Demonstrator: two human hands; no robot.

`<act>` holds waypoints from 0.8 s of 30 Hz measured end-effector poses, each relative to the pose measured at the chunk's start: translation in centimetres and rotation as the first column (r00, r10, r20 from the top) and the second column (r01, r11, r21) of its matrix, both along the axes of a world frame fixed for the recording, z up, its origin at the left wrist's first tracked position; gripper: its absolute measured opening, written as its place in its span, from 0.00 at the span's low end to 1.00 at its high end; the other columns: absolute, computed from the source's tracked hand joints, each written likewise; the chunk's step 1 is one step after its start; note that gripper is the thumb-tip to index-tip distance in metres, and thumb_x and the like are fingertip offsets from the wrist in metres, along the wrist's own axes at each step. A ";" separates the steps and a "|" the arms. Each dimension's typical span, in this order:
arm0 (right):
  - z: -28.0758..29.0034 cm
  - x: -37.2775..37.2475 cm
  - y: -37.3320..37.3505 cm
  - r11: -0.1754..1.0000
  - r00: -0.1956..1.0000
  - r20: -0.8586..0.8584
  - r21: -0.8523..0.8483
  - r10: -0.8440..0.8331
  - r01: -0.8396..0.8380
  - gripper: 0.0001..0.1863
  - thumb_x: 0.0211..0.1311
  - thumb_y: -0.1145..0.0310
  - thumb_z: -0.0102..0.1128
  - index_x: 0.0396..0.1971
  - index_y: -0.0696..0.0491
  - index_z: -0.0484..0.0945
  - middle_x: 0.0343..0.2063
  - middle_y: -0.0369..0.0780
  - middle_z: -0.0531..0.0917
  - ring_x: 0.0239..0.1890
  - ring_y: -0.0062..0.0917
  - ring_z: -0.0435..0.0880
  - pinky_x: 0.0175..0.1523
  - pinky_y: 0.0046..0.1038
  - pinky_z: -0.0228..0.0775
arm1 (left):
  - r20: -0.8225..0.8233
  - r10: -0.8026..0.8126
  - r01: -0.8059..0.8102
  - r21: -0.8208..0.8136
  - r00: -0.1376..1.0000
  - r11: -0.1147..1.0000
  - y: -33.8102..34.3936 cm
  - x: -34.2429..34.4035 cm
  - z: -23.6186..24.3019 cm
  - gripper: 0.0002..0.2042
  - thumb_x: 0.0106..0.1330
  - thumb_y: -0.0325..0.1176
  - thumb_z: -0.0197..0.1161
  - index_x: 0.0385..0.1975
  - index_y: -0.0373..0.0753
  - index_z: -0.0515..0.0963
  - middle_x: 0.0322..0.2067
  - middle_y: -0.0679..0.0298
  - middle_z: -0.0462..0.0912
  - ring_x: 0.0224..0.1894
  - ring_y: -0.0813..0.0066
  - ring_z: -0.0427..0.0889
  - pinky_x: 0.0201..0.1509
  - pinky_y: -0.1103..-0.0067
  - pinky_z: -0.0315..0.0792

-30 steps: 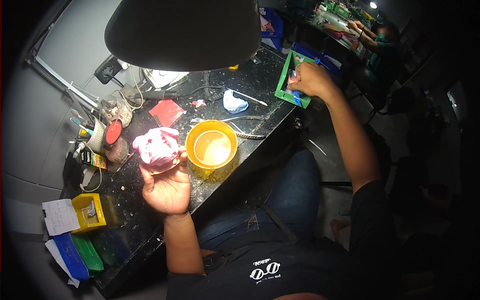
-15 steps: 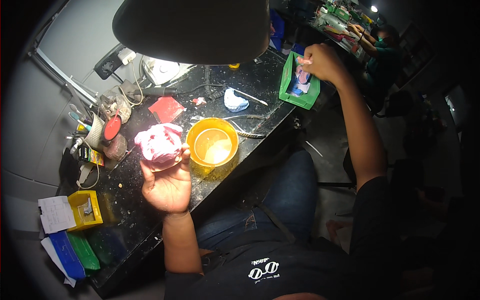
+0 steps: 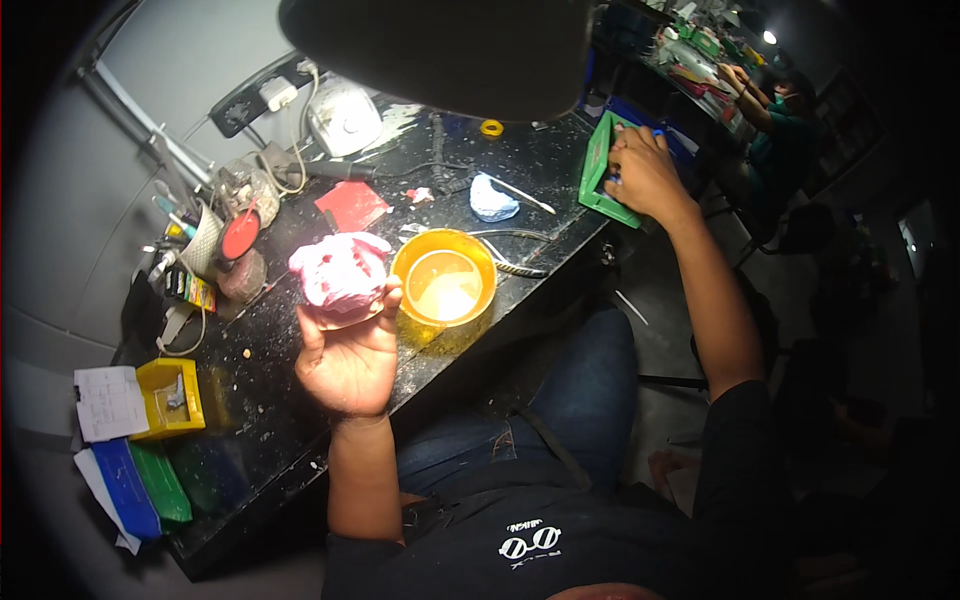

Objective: The person takes a pink putty from a plastic bag, kneads it by hand, and presses it into a yellow bowl. Then the person presses a dental model into the putty to create an impression and uses a thin metal tool to scrape around the edges of the model.

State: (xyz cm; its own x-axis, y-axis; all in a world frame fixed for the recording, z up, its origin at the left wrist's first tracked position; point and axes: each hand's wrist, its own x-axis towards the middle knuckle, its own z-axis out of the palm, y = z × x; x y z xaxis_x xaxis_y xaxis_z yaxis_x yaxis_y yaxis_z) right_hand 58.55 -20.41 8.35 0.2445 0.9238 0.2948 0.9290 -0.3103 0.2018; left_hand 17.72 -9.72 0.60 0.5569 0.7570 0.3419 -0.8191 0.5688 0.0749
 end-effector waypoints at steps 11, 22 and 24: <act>-1.7 -0.1 2.3 0.970 0.971 -0.019 0.045 -0.239 0.240 0.26 0.47 0.66 0.77 0.44 0.67 0.82 0.59 0.56 0.75 0.64 0.47 0.71 0.67 0.44 0.62 | 0.109 -0.091 0.085 0.060 0.990 0.995 -0.2 0.9 0.5 0.31 0.72 0.46 0.58 0.68 0.34 0.63 0.67 0.45 0.67 0.66 0.35 0.67 0.71 0.45 0.60; -0.8 1.7 2.5 0.991 0.963 -0.235 0.009 -0.130 0.136 0.14 0.44 0.71 0.71 0.15 0.63 0.74 0.30 0.59 0.82 0.40 0.49 0.83 0.64 0.39 0.71 | 0.111 -0.107 0.108 -0.005 0.988 0.994 -0.7 0.4 -0.1 0.32 0.69 0.46 0.61 0.69 0.39 0.64 0.67 0.49 0.69 0.67 0.35 0.66 0.73 0.45 0.57; -0.7 2.1 2.4 0.993 0.958 -0.274 0.059 -0.080 0.100 0.14 0.44 0.71 0.71 0.14 0.62 0.73 0.27 0.57 0.80 0.38 0.49 0.83 0.62 0.40 0.71 | 0.110 -0.098 0.097 0.016 0.989 0.995 -0.3 0.6 0.1 0.32 0.70 0.46 0.60 0.69 0.39 0.64 0.67 0.48 0.69 0.67 0.34 0.66 0.73 0.45 0.57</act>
State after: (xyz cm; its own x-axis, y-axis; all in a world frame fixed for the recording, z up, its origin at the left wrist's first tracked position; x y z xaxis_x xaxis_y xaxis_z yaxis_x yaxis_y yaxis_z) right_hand 60.68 -17.98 7.64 0.4058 0.8730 0.2706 0.9131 -0.3999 -0.0792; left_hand 18.32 -10.04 0.73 0.5862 0.6970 0.4131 -0.7632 0.6461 -0.0071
